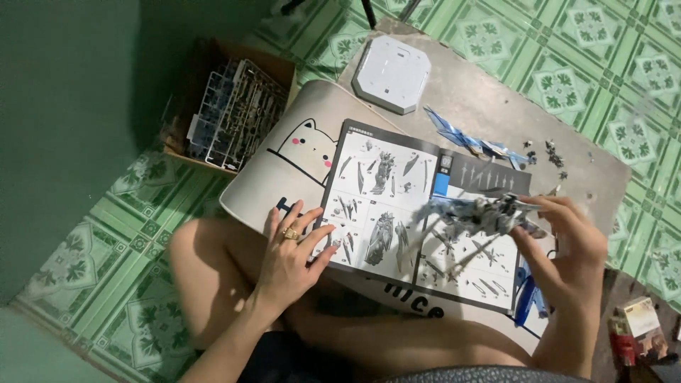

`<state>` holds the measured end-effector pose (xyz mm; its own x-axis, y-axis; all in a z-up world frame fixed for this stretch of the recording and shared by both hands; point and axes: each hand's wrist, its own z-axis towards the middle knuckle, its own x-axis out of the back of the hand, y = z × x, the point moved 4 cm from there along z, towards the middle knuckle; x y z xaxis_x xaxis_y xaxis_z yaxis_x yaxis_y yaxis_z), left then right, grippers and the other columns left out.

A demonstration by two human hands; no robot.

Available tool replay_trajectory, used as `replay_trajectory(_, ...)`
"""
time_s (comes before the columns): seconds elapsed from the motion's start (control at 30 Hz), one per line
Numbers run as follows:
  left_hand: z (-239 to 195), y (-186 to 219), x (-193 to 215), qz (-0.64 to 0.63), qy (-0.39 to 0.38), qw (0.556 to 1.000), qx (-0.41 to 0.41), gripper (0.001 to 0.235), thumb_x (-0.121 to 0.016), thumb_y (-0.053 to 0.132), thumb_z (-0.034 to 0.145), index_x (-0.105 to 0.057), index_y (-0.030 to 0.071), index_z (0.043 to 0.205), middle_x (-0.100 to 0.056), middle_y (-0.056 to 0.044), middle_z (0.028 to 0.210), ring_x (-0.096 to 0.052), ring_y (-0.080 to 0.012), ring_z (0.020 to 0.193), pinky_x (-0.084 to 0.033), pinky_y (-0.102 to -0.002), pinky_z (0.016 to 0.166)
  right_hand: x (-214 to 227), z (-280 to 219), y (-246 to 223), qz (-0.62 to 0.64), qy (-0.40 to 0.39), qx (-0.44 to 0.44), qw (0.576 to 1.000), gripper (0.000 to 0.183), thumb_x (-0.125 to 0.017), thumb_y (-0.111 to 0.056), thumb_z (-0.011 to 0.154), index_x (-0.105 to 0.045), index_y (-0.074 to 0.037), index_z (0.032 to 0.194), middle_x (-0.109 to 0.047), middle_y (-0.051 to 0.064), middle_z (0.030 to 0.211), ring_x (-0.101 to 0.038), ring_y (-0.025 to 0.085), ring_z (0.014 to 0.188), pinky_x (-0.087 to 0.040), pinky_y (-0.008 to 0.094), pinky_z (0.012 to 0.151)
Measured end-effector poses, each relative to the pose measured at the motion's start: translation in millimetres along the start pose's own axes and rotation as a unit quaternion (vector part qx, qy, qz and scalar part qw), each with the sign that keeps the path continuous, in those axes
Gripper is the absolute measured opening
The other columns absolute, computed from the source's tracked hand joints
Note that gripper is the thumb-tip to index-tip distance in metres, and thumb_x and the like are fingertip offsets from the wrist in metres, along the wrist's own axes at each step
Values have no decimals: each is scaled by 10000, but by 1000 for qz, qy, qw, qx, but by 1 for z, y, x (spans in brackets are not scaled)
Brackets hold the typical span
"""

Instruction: The person assembles a model kit by clipping small plastic parts from a runner using pliers and attaching them to a larger figure. They reference an instruction manual throughout the process.

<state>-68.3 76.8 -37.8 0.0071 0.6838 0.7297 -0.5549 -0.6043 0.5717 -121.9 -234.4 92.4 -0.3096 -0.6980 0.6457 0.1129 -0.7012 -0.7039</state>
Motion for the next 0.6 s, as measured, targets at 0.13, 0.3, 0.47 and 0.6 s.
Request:
replay_trajectory(0.13,1,-2,-1,-12,-4,1000,0,304,-697,255,790,-681,132,1067,-591,-66,1264,-401,-340,1327,-108,-563,1144,19,-11,39,79,40,15,996,270,-595,82,865,-538,120,1126,-576,246,1102,-610,297,988,-558,374,944)
replay_trajectory(0.3,0,-1,0,-10,-7,1000,0,296,-688,254,793,-686,126,1060,-592,-75,1258,-411,-351,1319,-110,-572,1141,52,-34,59,-38,181,44,982,146,-613,165,1079,-557,186,1212,-551,301,1141,-587,316,948,-559,338,775)
replay_trajectory(0.47,3,3,4,-9,-17,1000,3,305,-681,263,799,-679,124,1071,-591,-82,1242,-410,-354,1314,-122,-582,1134,60,-36,54,-22,214,38,976,218,-641,122,1080,-517,165,1253,-524,275,1196,-566,329,1035,-562,375,889)
replay_trajectory(0.6,6,8,8,-7,-22,1000,3,315,-680,245,802,-677,100,1081,-590,-97,1230,-404,-361,1305,-137,-620,1115,45,-28,60,112,175,1,978,248,-625,7,961,-567,-5,1201,-564,127,1173,-573,178,1015,-547,219,795)
